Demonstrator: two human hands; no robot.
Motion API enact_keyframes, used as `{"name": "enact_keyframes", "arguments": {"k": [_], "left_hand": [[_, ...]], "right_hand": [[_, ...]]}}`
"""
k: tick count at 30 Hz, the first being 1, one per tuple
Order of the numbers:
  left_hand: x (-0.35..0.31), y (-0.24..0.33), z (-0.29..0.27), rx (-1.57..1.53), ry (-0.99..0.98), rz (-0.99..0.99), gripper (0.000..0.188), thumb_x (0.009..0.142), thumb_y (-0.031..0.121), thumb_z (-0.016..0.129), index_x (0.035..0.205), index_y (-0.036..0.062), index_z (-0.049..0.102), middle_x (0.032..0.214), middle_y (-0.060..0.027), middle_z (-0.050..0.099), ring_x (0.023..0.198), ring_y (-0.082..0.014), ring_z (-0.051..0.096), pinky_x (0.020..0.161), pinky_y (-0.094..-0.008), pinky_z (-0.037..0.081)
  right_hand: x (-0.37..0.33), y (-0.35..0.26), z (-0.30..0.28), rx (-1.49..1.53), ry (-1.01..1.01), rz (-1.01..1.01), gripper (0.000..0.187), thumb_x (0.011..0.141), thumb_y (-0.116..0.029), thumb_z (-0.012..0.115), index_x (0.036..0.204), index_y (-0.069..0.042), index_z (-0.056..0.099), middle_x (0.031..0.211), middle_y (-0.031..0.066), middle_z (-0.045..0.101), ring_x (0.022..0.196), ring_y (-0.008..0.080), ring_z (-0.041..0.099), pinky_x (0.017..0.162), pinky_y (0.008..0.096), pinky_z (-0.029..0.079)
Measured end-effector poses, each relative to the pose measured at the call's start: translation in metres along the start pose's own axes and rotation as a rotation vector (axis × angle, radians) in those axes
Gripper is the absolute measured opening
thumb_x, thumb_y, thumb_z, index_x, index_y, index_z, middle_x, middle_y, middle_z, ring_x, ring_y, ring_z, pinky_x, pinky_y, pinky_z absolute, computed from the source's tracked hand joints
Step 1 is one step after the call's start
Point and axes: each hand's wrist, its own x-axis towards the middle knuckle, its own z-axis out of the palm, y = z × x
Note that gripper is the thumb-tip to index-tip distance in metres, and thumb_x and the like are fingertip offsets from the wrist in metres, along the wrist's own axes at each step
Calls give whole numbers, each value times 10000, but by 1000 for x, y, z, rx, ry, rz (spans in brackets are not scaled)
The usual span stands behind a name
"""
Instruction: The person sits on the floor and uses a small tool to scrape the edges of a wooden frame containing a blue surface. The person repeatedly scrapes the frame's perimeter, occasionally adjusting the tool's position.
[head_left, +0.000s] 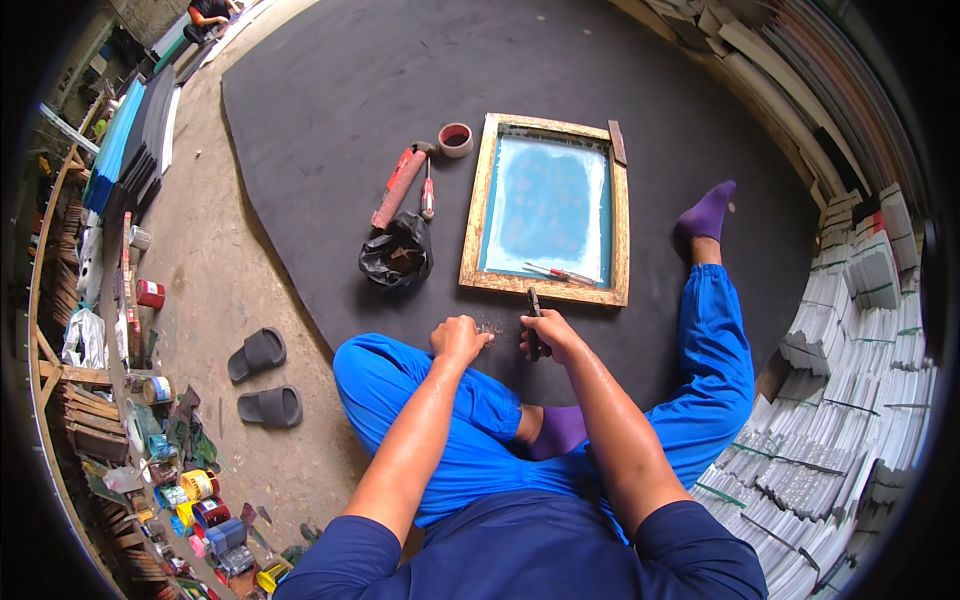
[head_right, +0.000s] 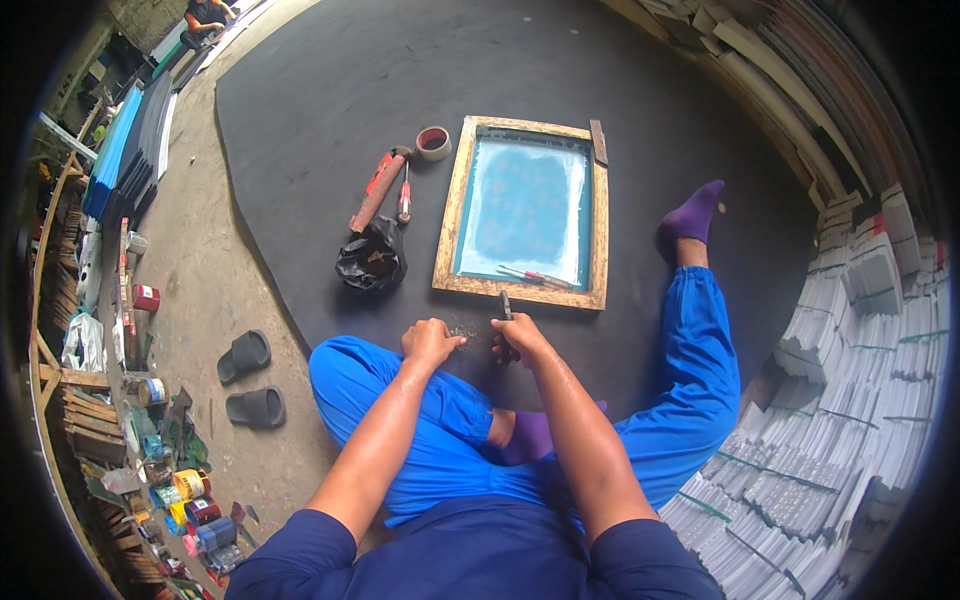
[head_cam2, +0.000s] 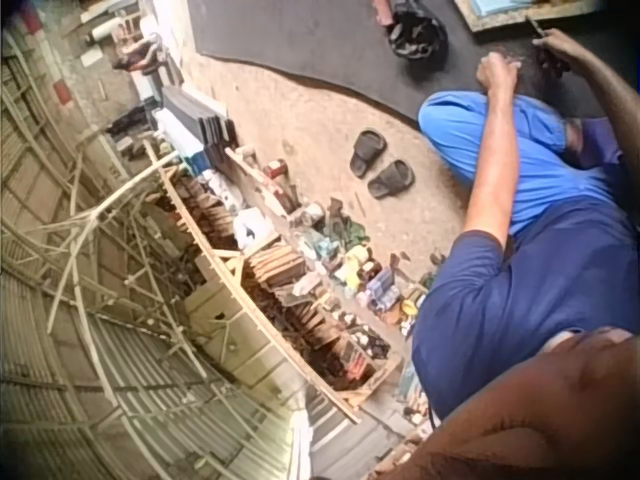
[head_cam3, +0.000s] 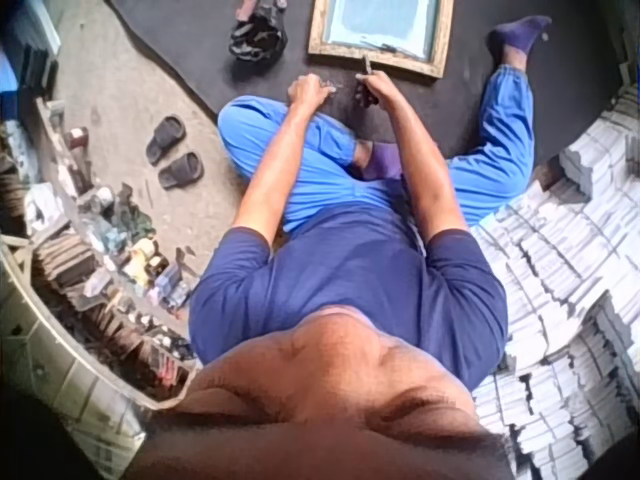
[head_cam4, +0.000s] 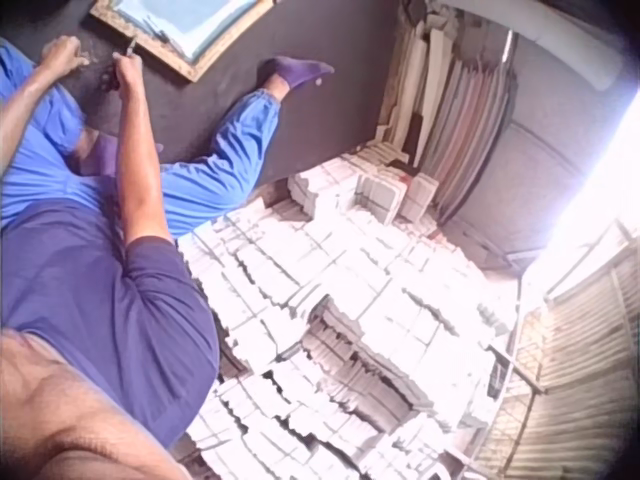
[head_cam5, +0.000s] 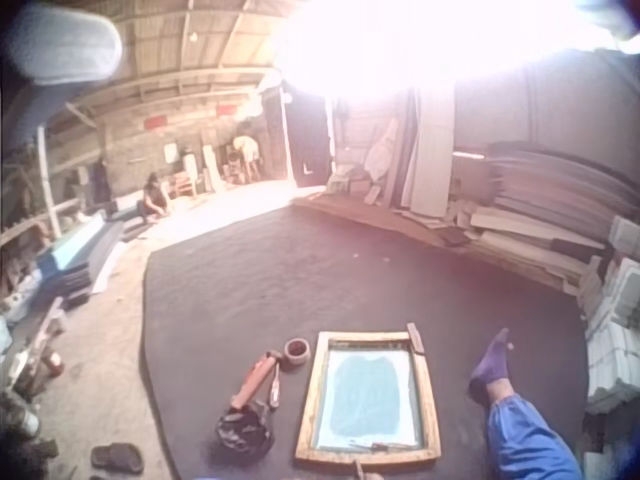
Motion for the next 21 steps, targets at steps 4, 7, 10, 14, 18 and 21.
{"name": "enact_keyframes", "arguments": {"k": [4, 7, 10, 14, 18, 21], "left_hand": [[3, 2, 5, -52, 66, 23, 393, 796, 509, 788, 896, 129, 787, 899, -136, 760, 887, -345, 739, 759, -450, 581], [5, 6, 8, -88, 87, 24, 381, 793, 520, 788, 895, 153, 799, 890, -116, 765, 869, -315, 742, 764, -429, 575], [7, 7, 11, -107, 88, 36, 370, 796, 512, 786, 884, 153, 797, 884, -112, 764, 872, -315, 741, 766, -428, 574], [8, 6, 14, -142, 92, 42, 365, 796, 505, 787, 886, 151, 797, 888, -115, 763, 879, -315, 739, 773, -435, 571], [9, 13, 11, -176, 93, 53, 356, 807, 495, 780, 888, 148, 790, 901, -119, 762, 891, -324, 737, 777, -444, 570], [9, 8, 12, -192, 96, 34, 349, 816, 489, 775, 893, 149, 787, 909, -119, 762, 898, -328, 736, 778, -445, 570]], "right_hand": [[-3, -12, 3, 4, 32, 54, 304, 985, -263, 617, 1071, 27, 590, 862, 142, 626, 666, 256, 667, 551, 426, 546], [-1, -19, 4, -45, 42, 87, 326, 984, -268, 616, 1089, 40, 587, 869, 152, 623, 666, 269, 664, 552, 451, 549], [3, -23, 5, -80, 45, 110, 348, 979, -270, 613, 1106, 52, 584, 866, 165, 623, 658, 282, 660, 543, 472, 545], [6, -25, 14, -114, 103, 104, 285, 946, -207, 601, 1048, 58, 579, 795, 174, 639, 575, 281, 655, 482, 456, 519], [22, -7, 13, -309, 191, -1, 308, 886, -117, 514, 1112, 84, 575, 729, 189, 651, 528, 281, 646, 473, 460, 508], [11, -7, 26, -349, 300, -64, 305, 861, -88, 494, 1114, 50, 596, 702, 162, 647, 526, 265, 649, 469, 430, 508]]}}
